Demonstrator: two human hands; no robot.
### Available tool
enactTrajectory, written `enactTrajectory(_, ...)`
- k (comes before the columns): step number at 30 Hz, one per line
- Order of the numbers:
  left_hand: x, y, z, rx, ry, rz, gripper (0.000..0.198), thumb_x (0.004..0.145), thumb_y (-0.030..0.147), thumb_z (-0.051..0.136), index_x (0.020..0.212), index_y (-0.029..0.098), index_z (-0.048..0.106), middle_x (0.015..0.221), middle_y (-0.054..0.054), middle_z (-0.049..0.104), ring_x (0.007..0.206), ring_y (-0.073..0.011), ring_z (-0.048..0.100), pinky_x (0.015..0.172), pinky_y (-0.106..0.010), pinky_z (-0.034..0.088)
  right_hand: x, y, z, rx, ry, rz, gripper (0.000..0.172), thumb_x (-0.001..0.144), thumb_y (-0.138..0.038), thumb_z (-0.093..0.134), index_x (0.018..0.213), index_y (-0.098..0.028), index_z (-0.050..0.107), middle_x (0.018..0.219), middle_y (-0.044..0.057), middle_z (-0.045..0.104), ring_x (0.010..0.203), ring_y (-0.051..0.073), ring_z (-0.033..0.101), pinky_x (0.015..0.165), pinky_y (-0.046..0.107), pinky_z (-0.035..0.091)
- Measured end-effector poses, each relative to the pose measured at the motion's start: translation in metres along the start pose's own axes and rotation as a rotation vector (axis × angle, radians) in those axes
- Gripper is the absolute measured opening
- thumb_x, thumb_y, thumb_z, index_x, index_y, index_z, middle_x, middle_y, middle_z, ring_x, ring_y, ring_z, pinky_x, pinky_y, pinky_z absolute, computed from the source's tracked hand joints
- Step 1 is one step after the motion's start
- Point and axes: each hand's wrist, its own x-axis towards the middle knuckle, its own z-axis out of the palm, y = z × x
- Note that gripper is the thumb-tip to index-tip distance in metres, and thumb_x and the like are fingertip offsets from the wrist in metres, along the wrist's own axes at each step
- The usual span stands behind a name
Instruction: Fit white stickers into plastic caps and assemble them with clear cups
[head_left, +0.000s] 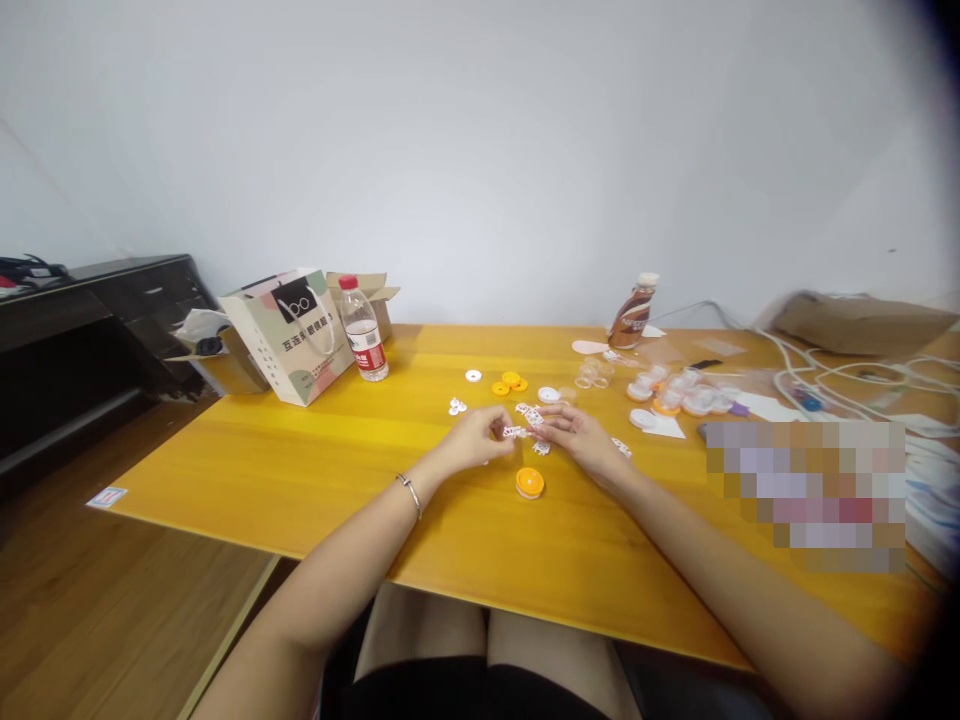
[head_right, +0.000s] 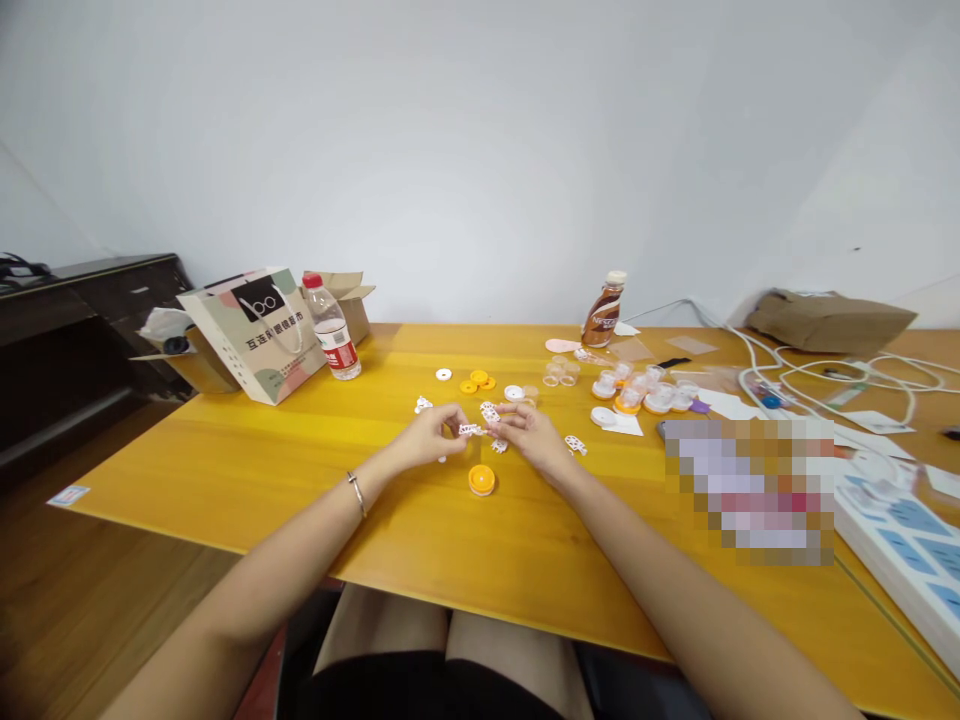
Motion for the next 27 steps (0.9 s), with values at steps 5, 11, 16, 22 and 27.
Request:
enactTrajectory(5,0.001,-0.003,0.000,-0.074,-0.083,-0.052,0.013,0.071,0.021,0.055,0.080,0.013,0.060,0.070,-0.001,0.060,0.065,-0.0095,0.054,0.060,-0.018,0.042,-0.002,-0.003,0.001,-0.030,0.007,-0.011,0.032,0.057,-0.033,0.072,0.084,-0.020,0.059,0.071,0.002,0.070,0.073,0.019,0.066,0.073,0.033,0.049)
enactTrajectory(11,0.003,-0.009,0.003,-0.122,-0.074,-0.146,0.016,0.070,0.027,0.061,0.070,0.012,0.058,0.063,0.001,0.057,0.056,-0.0082,0.051,0.052,-0.017,0.039,-0.003,-0.002,0.002,-0.053,-0.029,-0.012,0.033,0.057,-0.033,0.073,0.083,-0.020,0.058,0.071,0.003,0.071,0.070,0.018,0.066,0.071,0.032,0.049)
enactTrajectory(16,0.004,-0.009,0.003,-0.131,-0.020,-0.133,0.015,0.071,0.026,0.061,0.067,0.011,0.057,0.062,0.001,0.056,0.056,-0.0074,0.049,0.053,-0.018,0.037,-0.003,-0.001,0.002,-0.064,-0.039,-0.009,0.035,0.057,-0.034,0.072,0.085,-0.020,0.058,0.069,0.002,0.070,0.068,0.017,0.066,0.071,0.032,0.049)
enactTrajectory(22,0.004,-0.012,0.006,-0.113,0.007,-0.216,0.013,0.067,0.022,0.064,0.067,0.011,0.056,0.059,0.002,0.054,0.051,-0.0062,0.047,0.049,-0.017,0.036,-0.003,-0.001,0.002,-0.051,-0.040,0.001,0.034,0.056,-0.034,0.072,0.084,-0.020,0.058,0.070,0.002,0.070,0.071,0.018,0.066,0.072,0.032,0.049)
enactTrajectory(27,0.005,-0.013,0.007,-0.141,0.026,-0.192,0.013,0.069,0.023,0.063,0.066,0.011,0.056,0.059,0.001,0.055,0.051,-0.0059,0.049,0.050,-0.017,0.038,-0.004,-0.002,0.002,-0.058,-0.040,0.005,0.032,0.058,-0.031,0.072,0.084,-0.020,0.058,0.072,0.003,0.070,0.072,0.018,0.066,0.074,0.033,0.049)
